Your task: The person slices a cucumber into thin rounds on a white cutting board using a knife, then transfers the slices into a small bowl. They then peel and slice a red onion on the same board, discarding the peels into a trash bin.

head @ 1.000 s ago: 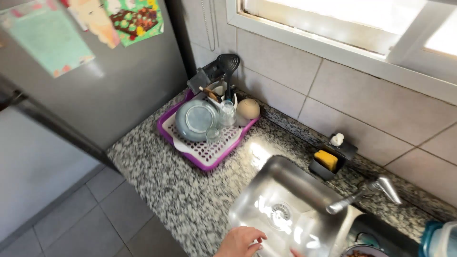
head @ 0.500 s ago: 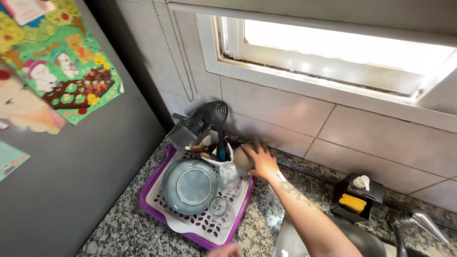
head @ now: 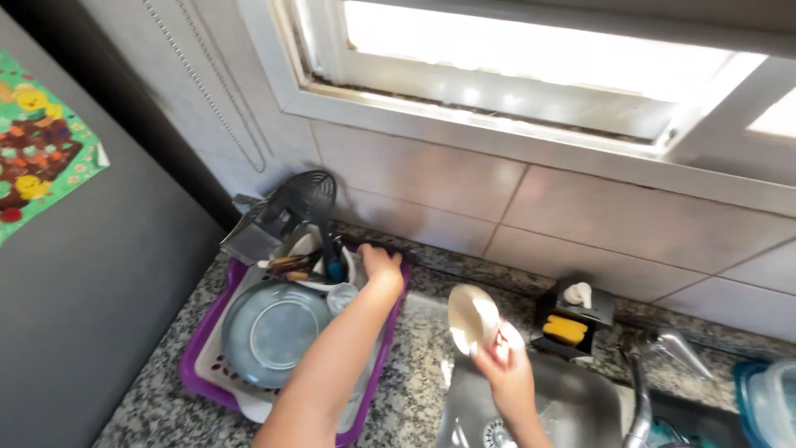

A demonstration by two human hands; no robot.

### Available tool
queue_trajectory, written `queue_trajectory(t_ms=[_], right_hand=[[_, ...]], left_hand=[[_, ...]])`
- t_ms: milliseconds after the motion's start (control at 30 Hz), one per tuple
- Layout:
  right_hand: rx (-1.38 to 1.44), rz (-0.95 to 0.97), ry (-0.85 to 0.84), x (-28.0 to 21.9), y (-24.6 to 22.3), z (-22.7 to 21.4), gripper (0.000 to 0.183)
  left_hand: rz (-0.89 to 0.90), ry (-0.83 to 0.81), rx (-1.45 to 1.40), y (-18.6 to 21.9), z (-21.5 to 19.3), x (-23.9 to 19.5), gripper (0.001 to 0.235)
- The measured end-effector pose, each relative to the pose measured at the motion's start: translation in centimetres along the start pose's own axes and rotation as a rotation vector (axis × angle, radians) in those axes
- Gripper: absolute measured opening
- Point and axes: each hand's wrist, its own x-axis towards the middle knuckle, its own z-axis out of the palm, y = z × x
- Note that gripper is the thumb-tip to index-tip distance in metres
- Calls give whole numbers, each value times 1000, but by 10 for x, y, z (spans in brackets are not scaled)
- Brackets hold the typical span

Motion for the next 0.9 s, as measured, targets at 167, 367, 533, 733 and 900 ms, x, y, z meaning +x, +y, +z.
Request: queue_trajectory(t_ms=[167,367,533,733,900], right_hand=[[24,329,-60,-86,41,-82,76],[137,381,205,-164,147,-182,69],[213,338,158,-241,139,-264,72],[306,343,820,-325,84,-385,33],[140,250,1136,-335,57,-571,22]], left_hand=[[3,255,94,16,36,51,37],[109,749,3,-38,-18,-44,82],[203,729,-329,-22,-80,-242,90],[480,311,-1624,194,75,-230,55],[561,-125,-1488,385,77,-401,100]])
